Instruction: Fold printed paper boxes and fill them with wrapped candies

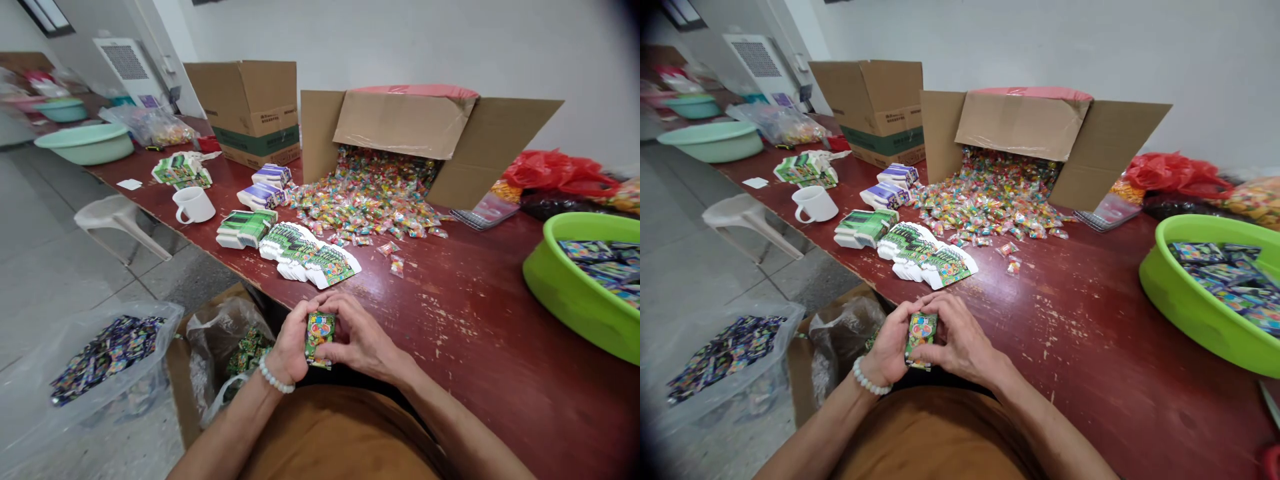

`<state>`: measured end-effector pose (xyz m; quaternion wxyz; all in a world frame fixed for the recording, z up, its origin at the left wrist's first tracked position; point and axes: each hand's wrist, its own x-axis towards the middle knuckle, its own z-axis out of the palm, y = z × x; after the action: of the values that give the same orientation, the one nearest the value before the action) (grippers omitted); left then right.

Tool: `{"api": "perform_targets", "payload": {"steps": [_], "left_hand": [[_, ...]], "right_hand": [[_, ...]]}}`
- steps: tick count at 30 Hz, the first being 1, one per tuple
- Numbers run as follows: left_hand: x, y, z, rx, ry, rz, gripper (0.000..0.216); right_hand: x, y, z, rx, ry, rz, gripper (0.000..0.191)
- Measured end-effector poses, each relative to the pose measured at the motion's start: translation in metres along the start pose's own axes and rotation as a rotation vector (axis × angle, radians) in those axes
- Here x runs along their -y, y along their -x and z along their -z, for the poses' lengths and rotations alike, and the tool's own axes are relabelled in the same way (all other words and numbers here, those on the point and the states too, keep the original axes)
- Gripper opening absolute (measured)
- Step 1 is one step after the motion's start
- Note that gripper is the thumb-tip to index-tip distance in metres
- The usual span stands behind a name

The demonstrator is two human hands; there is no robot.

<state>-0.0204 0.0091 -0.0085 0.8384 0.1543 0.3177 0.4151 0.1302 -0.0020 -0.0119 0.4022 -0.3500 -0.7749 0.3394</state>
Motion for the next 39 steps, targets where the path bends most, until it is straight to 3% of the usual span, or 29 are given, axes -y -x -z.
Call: {"api": "perform_targets", "payload": {"steps": [2, 3, 7, 11, 13, 15, 18, 19, 20, 22, 26, 29, 32, 36, 39], "left_hand": [[0.001, -0.003, 0.003, -0.040, 0.036, -0.028, 0.031], [0.001, -0.004, 0.004, -0.064, 0.041, -0.046, 0.031], [0.004, -0.008, 0.005, -0.182, 0.030, -0.158, 0.022], [0.005, -0.004, 0.018, -0.215, -0.097, -0.241, 0.029], [0.001, 0.003, 0.038, -0.255, -0.266, -0.264, 0.040], [-0.008, 0.013, 0.067, -0.360, -0.506, -0.299, 0.055], [-0.027, 0.027, 0.119, -0.761, -0.958, -0.401, 0.059], [-0.033, 0.030, 0.133, -0.855, -1.103, -0.403, 0.063], [-0.038, 0.031, 0.145, -0.890, -1.173, -0.407, 0.067], [-0.043, 0.031, 0.157, -0.843, -1.212, -0.409, 0.068], [-0.040, 0.021, 0.141, -0.710, -1.245, -0.550, 0.053], [-0.036, 0.012, 0.111, -0.675, -1.332, -0.683, 0.046], [-0.035, 0.007, 0.077, -0.609, -1.344, -0.809, 0.039], [-0.044, 0.008, 0.039, -0.444, -1.179, -0.901, 0.038], [-0.052, 0.012, 0.021, -0.212, -0.974, -0.635, 0.040]], "right_hand": [[-0.001, 0.005, -0.005, 0.050, 0.153, -0.005, 0.088], [-0.002, 0.005, -0.007, 0.065, 0.232, -0.017, 0.098], [-0.002, -0.005, -0.023, 0.042, 0.442, -0.073, 0.081], [-0.011, -0.018, -0.033, 0.121, 0.363, -0.058, 0.082], [-0.024, -0.023, -0.027, 0.171, 0.308, -0.027, 0.093], [-0.043, -0.029, -0.011, 0.109, 0.326, -0.039, 0.097], [-0.077, -0.039, 0.020, -0.157, 0.499, -0.225, 0.065], [-0.087, -0.042, 0.028, -0.217, 0.567, -0.294, 0.063], [-0.095, -0.045, 0.034, -0.251, 0.637, -0.367, 0.062], [-0.104, -0.047, 0.037, -0.261, 0.757, -0.484, 0.061], [-0.108, -0.045, 0.024, -0.301, 0.780, -0.563, 0.048], [-0.110, -0.042, 0.019, -0.470, 0.521, -0.570, 0.043], [-0.109, -0.041, 0.027, -0.512, 0.262, -0.562, 0.033], [-0.087, -0.037, 0.047, -0.345, 0.052, -0.508, 0.036], [-0.055, -0.035, 0.056, -0.117, -0.194, -0.424, 0.036]]}}
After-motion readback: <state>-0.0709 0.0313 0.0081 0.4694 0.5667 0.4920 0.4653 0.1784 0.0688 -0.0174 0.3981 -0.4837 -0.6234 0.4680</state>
